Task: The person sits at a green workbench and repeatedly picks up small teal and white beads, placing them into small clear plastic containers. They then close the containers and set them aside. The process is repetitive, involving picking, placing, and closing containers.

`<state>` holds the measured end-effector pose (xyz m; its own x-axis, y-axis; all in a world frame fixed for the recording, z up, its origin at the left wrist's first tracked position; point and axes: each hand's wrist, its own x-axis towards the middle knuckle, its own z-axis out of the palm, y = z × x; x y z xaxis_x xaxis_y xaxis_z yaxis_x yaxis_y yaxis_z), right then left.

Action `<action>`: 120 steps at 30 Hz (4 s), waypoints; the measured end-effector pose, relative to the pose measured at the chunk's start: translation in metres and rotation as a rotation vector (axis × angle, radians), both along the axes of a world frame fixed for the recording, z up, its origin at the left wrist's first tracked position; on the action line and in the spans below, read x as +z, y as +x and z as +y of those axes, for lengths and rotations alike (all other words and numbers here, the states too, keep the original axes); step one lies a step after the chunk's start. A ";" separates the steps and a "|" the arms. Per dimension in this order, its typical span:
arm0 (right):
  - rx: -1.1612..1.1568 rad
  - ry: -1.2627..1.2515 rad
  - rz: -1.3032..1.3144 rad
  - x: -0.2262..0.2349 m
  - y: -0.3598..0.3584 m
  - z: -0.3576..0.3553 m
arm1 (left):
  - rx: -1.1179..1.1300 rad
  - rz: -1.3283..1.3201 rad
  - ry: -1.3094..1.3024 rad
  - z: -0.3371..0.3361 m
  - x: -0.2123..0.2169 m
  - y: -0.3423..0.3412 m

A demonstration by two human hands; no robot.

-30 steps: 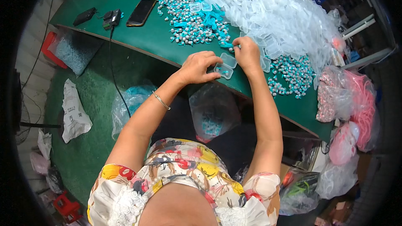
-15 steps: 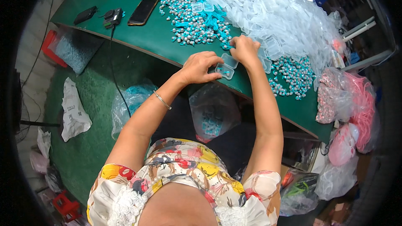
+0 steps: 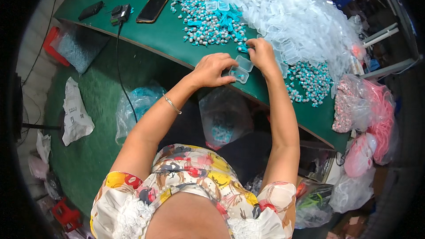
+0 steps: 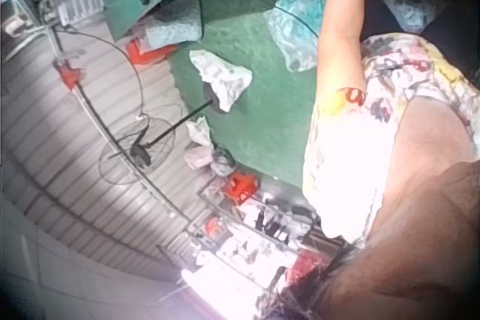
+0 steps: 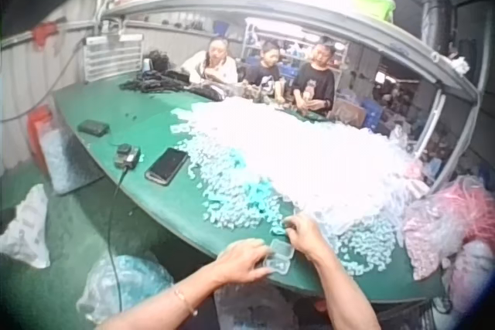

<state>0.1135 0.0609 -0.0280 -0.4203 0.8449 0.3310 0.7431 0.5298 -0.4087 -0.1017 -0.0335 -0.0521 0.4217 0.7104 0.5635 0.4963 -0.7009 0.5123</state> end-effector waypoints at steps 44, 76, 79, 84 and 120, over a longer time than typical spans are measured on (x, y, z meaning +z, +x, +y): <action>0.199 0.149 -0.010 0.026 -0.007 -0.103 | 0.012 -0.009 -0.059 0.000 -0.001 0.000; -0.022 0.302 -0.001 0.010 0.011 -0.107 | 0.019 -0.016 -0.071 -0.002 0.000 0.001; -0.057 0.353 -0.187 0.022 -0.001 -0.096 | 0.021 -0.003 -0.068 -0.002 0.001 0.000; -0.071 0.265 -0.334 0.011 0.002 -0.080 | 0.009 -0.017 -0.058 -0.002 0.000 0.002; 0.061 0.352 0.146 -0.012 -0.008 -0.135 | 0.337 0.135 0.188 -0.059 -0.007 0.020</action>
